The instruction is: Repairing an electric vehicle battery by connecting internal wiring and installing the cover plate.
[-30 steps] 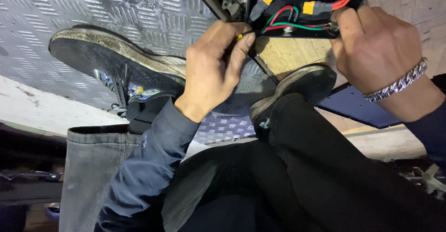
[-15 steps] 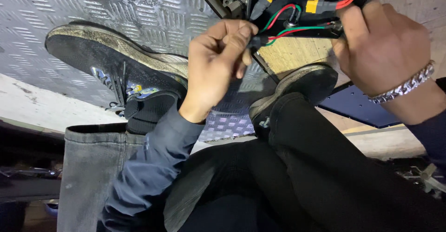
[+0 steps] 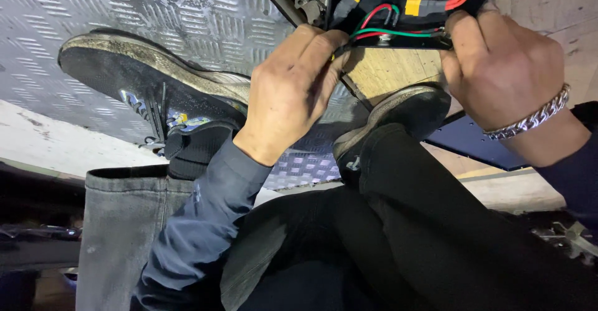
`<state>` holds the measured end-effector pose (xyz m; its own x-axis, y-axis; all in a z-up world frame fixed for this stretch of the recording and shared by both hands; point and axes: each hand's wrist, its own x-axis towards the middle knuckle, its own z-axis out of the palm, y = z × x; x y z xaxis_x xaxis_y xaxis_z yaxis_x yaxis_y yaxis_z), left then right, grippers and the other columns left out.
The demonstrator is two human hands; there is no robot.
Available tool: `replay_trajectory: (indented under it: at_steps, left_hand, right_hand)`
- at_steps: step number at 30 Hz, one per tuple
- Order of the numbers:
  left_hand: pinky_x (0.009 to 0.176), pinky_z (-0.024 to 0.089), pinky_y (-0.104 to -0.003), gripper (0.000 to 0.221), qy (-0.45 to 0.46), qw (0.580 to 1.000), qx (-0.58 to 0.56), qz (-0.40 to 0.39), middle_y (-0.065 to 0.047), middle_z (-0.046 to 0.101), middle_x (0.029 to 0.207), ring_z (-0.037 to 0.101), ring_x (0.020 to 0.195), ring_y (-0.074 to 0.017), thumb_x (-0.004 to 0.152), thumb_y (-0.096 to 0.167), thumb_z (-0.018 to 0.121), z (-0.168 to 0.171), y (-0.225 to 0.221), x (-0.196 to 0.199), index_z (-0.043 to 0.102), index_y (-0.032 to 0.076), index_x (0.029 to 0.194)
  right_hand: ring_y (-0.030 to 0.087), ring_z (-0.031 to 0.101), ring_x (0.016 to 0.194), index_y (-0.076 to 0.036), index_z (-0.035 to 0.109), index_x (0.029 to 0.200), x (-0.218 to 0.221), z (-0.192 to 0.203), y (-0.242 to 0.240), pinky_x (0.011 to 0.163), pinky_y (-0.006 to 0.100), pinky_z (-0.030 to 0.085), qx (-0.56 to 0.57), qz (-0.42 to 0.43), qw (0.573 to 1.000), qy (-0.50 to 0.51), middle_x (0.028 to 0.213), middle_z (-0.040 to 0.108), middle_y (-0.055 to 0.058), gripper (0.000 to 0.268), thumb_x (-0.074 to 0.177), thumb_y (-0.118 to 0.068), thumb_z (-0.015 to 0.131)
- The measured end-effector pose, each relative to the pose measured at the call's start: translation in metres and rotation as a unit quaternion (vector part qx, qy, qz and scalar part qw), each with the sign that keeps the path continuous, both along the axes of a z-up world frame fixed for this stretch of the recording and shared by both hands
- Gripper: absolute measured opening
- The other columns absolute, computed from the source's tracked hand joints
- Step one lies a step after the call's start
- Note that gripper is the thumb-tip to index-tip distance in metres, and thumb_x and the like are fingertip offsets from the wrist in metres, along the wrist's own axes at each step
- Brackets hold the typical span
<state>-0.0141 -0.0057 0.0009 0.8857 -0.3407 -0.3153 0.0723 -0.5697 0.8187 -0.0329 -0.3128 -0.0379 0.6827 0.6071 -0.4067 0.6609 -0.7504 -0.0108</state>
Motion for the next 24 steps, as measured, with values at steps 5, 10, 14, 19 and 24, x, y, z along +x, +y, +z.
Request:
replay_trajectory:
  at_steps: [5,10,14,19,24]
  left_hand:
    - [0.073,0.054,-0.038,0.015,0.027,1.0,0.01,0.005,-0.011,0.059,0.102,0.065,0.088,-0.0295,0.109,0.012,0.059,-0.004,0.001,-0.002,0.06,0.002,0.12]
    - [0.071,0.056,-0.037,0.016,0.036,0.999,0.016,0.02,-0.011,0.061,0.102,0.067,0.087,-0.028,0.107,0.013,0.061,-0.006,0.002,-0.004,0.061,0.003,0.119]
    - [0.074,0.056,-0.036,0.02,0.033,0.999,0.007,0.014,-0.012,0.063,0.103,0.066,0.091,-0.0267,0.107,0.016,0.064,-0.003,0.002,0.001,0.06,0.0,0.118]
    - [0.08,0.052,-0.036,0.018,0.031,0.999,-0.001,0.021,-0.012,0.062,0.102,0.064,0.091,-0.0274,0.105,0.014,0.066,0.006,0.002,0.01,0.06,0.0,0.115]
    - [0.072,0.046,-0.043,0.012,0.063,0.996,0.06,0.018,-0.013,0.061,0.094,0.062,0.085,-0.0358,0.101,0.011,0.063,0.011,0.004,0.01,0.058,0.004,0.109]
  right_hand:
    - [0.013,0.059,0.069,-0.028,0.069,0.115,-0.007,-0.006,-0.001,0.058,0.025,0.047,0.019,-0.024,0.999,0.021,0.09,0.055,-0.006,0.009,0.11,-0.035,0.072]
    - [0.011,0.049,0.063,-0.022,0.076,0.11,-0.011,-0.008,-0.001,0.053,0.023,0.038,0.086,-0.035,0.996,0.013,0.086,0.054,-0.005,0.004,0.113,-0.02,0.076]
    - [0.009,0.046,0.06,-0.018,0.071,0.117,-0.013,-0.006,0.001,0.051,0.022,0.037,0.086,-0.043,0.995,0.015,0.083,0.053,-0.005,0.007,0.113,-0.022,0.076]
    - [0.01,0.052,0.053,-0.02,0.073,0.123,-0.005,0.011,0.008,0.047,0.025,0.041,0.096,-0.072,0.991,0.057,0.086,0.063,-0.003,0.018,0.117,-0.036,0.069]
    - [0.016,0.066,0.067,-0.001,0.072,0.123,-0.033,0.009,0.003,0.06,0.031,0.052,0.27,-0.302,0.906,0.122,0.081,0.071,0.001,0.026,0.108,-0.021,0.081]
